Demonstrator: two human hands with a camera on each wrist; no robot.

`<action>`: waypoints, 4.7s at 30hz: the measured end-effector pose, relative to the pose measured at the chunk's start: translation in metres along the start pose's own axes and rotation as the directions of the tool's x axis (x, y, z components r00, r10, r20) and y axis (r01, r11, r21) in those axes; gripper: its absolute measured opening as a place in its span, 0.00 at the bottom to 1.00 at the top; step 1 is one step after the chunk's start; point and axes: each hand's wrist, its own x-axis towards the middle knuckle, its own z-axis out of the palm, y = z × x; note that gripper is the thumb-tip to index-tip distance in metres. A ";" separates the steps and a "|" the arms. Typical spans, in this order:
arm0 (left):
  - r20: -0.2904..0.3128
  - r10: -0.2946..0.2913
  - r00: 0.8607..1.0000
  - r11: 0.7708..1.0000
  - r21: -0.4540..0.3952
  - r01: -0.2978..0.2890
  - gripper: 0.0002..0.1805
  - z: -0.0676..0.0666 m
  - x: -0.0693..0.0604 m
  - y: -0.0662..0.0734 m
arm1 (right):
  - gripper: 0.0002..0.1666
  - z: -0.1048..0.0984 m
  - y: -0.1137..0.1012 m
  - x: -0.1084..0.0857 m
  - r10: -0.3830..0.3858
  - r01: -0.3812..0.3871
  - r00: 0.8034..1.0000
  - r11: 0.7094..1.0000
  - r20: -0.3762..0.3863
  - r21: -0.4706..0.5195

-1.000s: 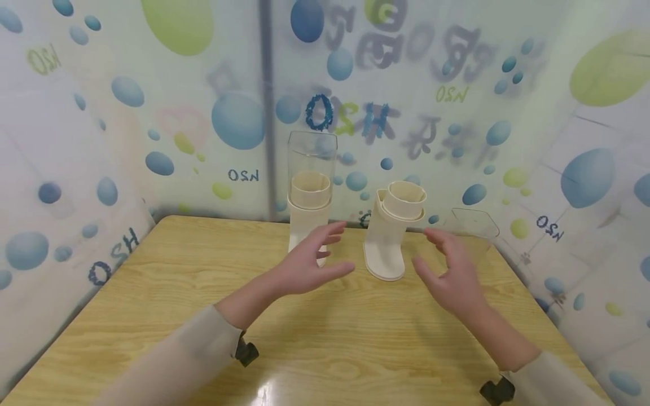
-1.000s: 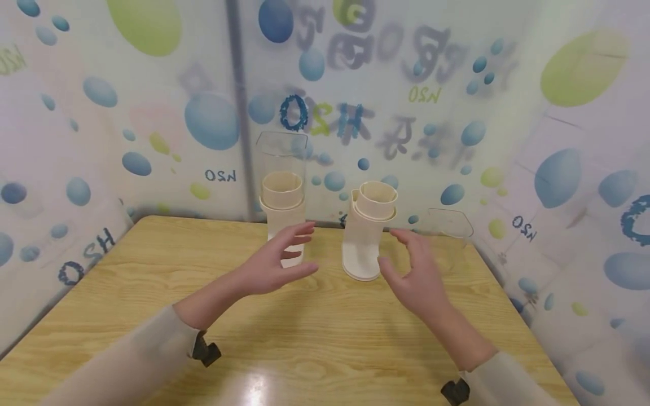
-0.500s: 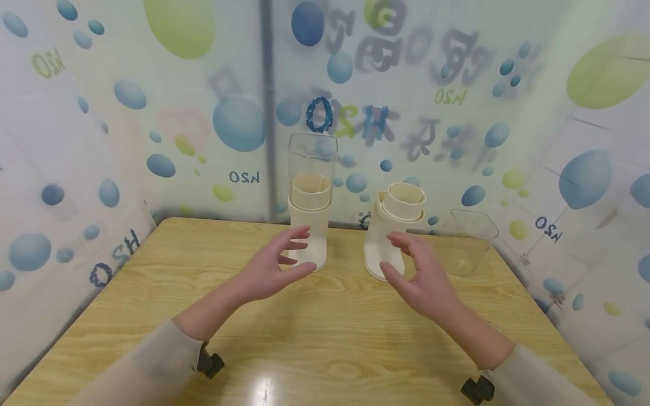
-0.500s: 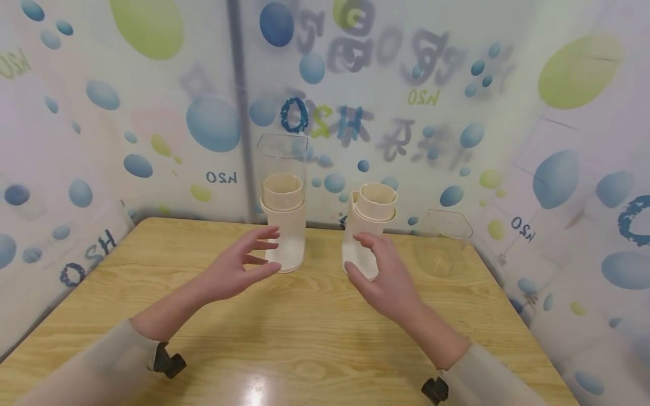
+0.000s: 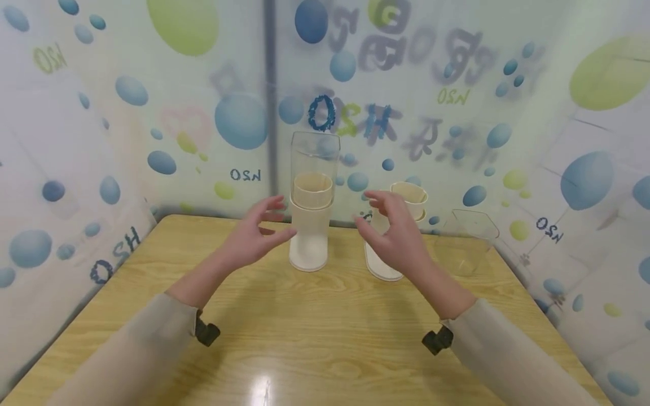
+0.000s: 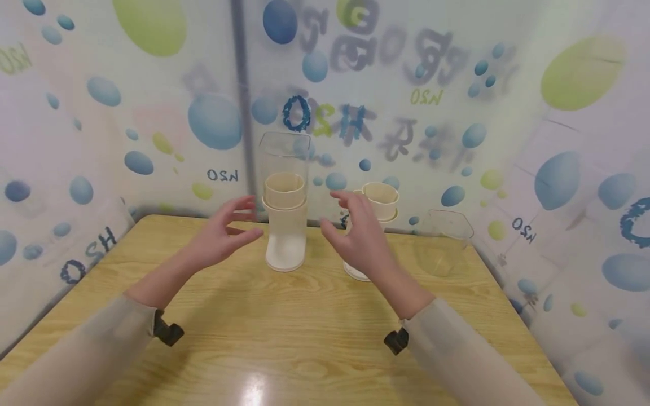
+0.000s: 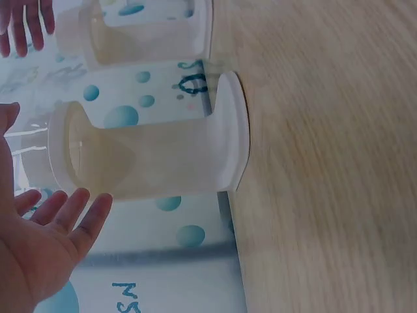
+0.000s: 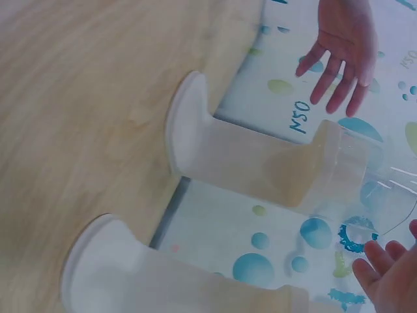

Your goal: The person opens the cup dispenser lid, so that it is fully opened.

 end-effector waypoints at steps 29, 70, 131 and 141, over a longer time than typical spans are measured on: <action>0.087 -0.067 0.994 0.995 -0.071 0.073 0.71 -0.002 0.095 -0.007 | 0.34 0.017 -0.032 0.114 -0.002 0.023 0.987 0.991 0.161 -0.130; -0.267 -0.032 0.963 0.999 0.001 0.033 0.73 0.059 0.068 0.003 | 0.53 0.070 -0.030 0.102 0.111 -0.092 0.977 0.990 -0.183 0.107; -0.153 -0.020 0.988 1.000 -0.002 0.020 0.76 0.046 0.073 -0.008 | 0.47 0.048 -0.063 0.107 0.307 -0.316 0.948 0.942 -0.087 -0.110; -0.135 -0.013 0.991 1.000 0.003 0.014 0.77 0.042 0.072 -0.004 | 0.48 0.046 -0.065 0.104 0.280 -0.289 0.955 0.952 -0.094 -0.100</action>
